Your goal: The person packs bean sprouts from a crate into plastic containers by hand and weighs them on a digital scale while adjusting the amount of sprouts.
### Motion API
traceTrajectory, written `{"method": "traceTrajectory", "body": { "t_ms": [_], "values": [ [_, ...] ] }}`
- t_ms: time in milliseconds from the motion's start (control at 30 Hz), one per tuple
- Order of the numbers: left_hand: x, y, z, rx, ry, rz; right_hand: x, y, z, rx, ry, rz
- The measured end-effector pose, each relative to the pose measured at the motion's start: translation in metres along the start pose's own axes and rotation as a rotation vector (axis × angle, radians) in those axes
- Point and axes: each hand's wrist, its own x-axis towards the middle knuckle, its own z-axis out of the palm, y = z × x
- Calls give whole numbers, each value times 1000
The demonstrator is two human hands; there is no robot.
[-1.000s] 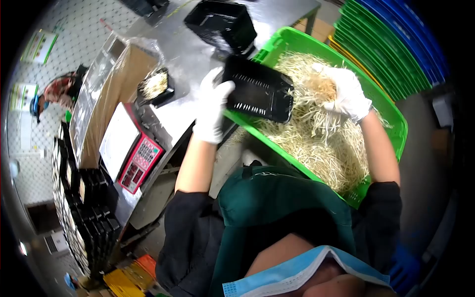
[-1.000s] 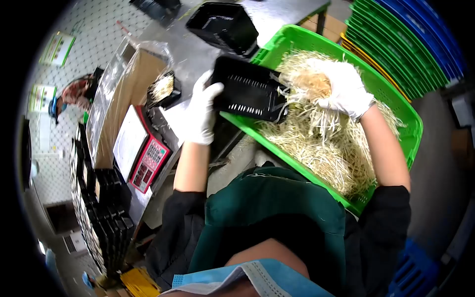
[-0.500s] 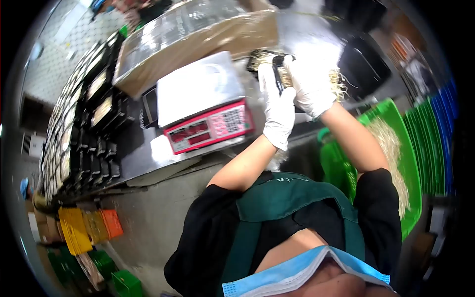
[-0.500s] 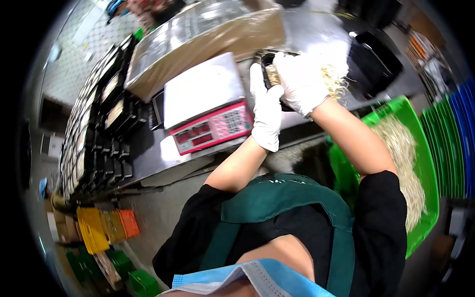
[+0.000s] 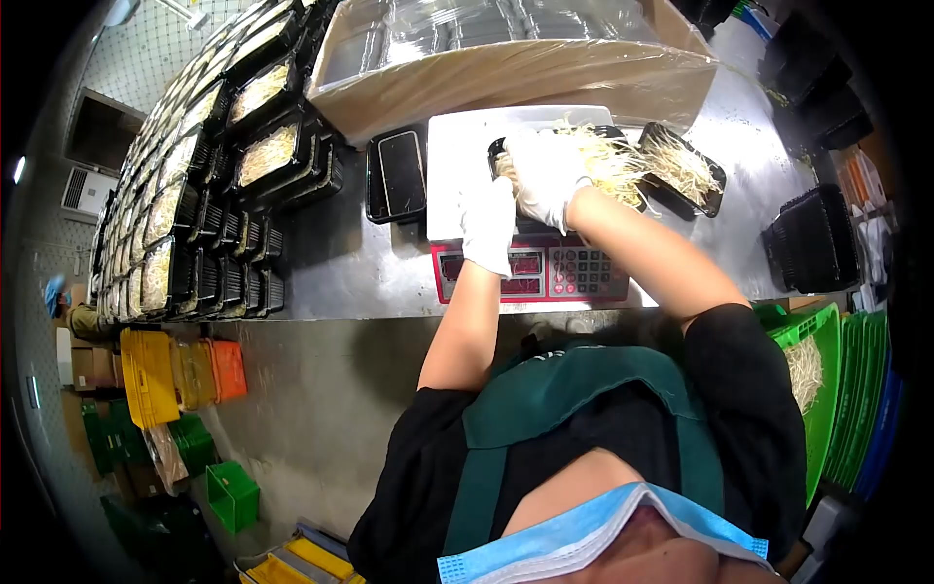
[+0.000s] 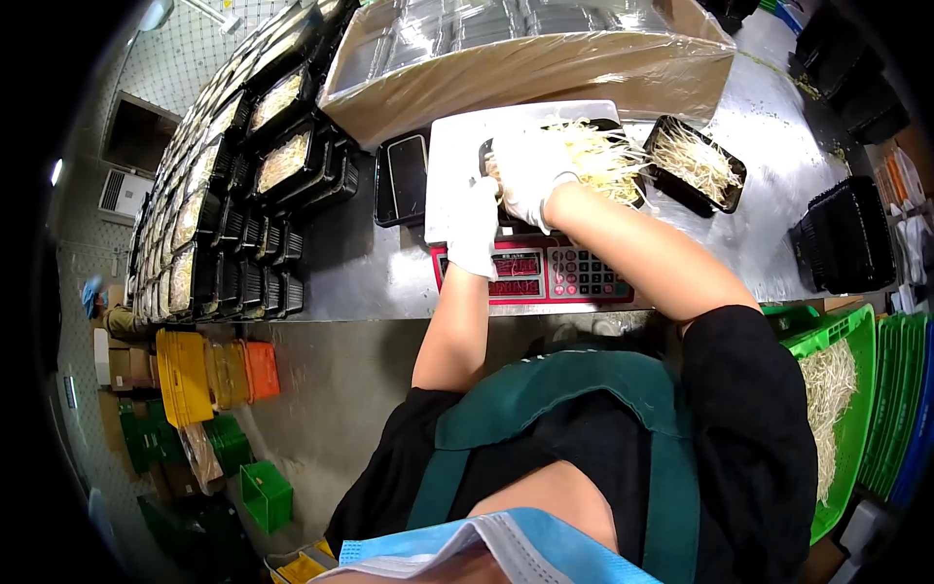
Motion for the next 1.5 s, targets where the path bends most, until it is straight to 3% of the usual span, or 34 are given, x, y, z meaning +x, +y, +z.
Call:
{"method": "traceTrajectory", "body": {
  "t_ms": [33, 67, 100, 133, 167, 233, 267, 300, 333, 367, 433, 467, 533, 633, 700, 767, 833, 900, 967, 1000, 1067, 1100, 1133, 1233, 1300, 1367, 1400, 1433, 1500],
  "values": [
    [6, -1, -3, 171, 7, 114, 2, 0, 0, -21, -66, 27],
    [8, 15, 1, 172, 13, 104, 1, 4, 15, -17, 117, -20],
    [6, 41, 7, 118, 120, 289, 5, 11, 17, -11, 107, -26],
    [4, 52, 13, 65, 228, 471, 11, 18, 17, 295, -45, -49],
    [4, 48, 19, 67, 238, 462, 10, 27, 11, 403, -46, -101],
    [8, 39, 29, 328, 165, 640, 9, 45, -2, 621, -66, -207],
    [9, 41, 31, 462, 125, 725, 9, 56, -13, 727, -373, -101],
    [8, 40, 31, 468, 134, 718, 6, 69, -27, 502, -471, -141],
    [3, 48, 26, 495, -60, 670, 3, 79, -46, 278, -563, -205],
    [-2, 59, 22, 515, -256, 614, -5, 88, -54, 282, -571, -212],
    [-2, 65, 30, 529, -342, 567, -19, 105, -63, 106, -533, -219],
    [0, 58, 39, -57, -495, 300, -26, 110, -67, 48, -519, -221],
    [4, 50, 48, -638, -615, 3, -44, 112, -70, 150, -489, 23],
    [8, 47, 43, -312, -653, 230, -53, 113, -46, 171, -378, 105],
    [9, 46, 42, -229, -591, 229, -52, 118, -37, 160, -290, 30],
    [7, 57, 30, -73, -651, 259, -36, 121, -43, 268, -565, 117],
    [7, 60, 29, 52, -732, 294, -32, 128, -55, 211, -576, 72],
    [7, 54, 32, 90, -593, 369, -35, 142, -55, 150, -586, 27],
    [6, 57, 30, 150, -532, 447, -53, 182, -48, 113, -261, 61],
    [6, 60, 29, 195, -514, 504, -66, 217, -40, 499, -356, 318],
    [8, 58, 27, 306, -449, 637, -98, 314, -2, 748, -260, 455],
    [9, 55, 27, 426, -379, 762, -104, 335, 7, 678, -175, 396],
    [11, 51, 27, 510, -432, 642, -109, 355, 15, 600, -89, 343],
    [10, 64, 30, 544, -505, 602, -111, 309, -15, 169, -491, 465],
    [5, 84, 24, 515, -399, 684, -114, 272, -42, -212, -538, 435],
    [-7, 98, 10, 465, -174, 834, -128, 267, -56, -73, -410, 564],
    [-21, 101, -14, 663, -526, 539, -148, 281, -51, 12, -195, 315],
    [-47, 101, -20, 527, -278, 478, -152, 255, -70, 80, -259, 386],
    [-61, 115, -23, 507, -82, 869, -181, 235, -45, 427, -251, 322]
  ]
}}
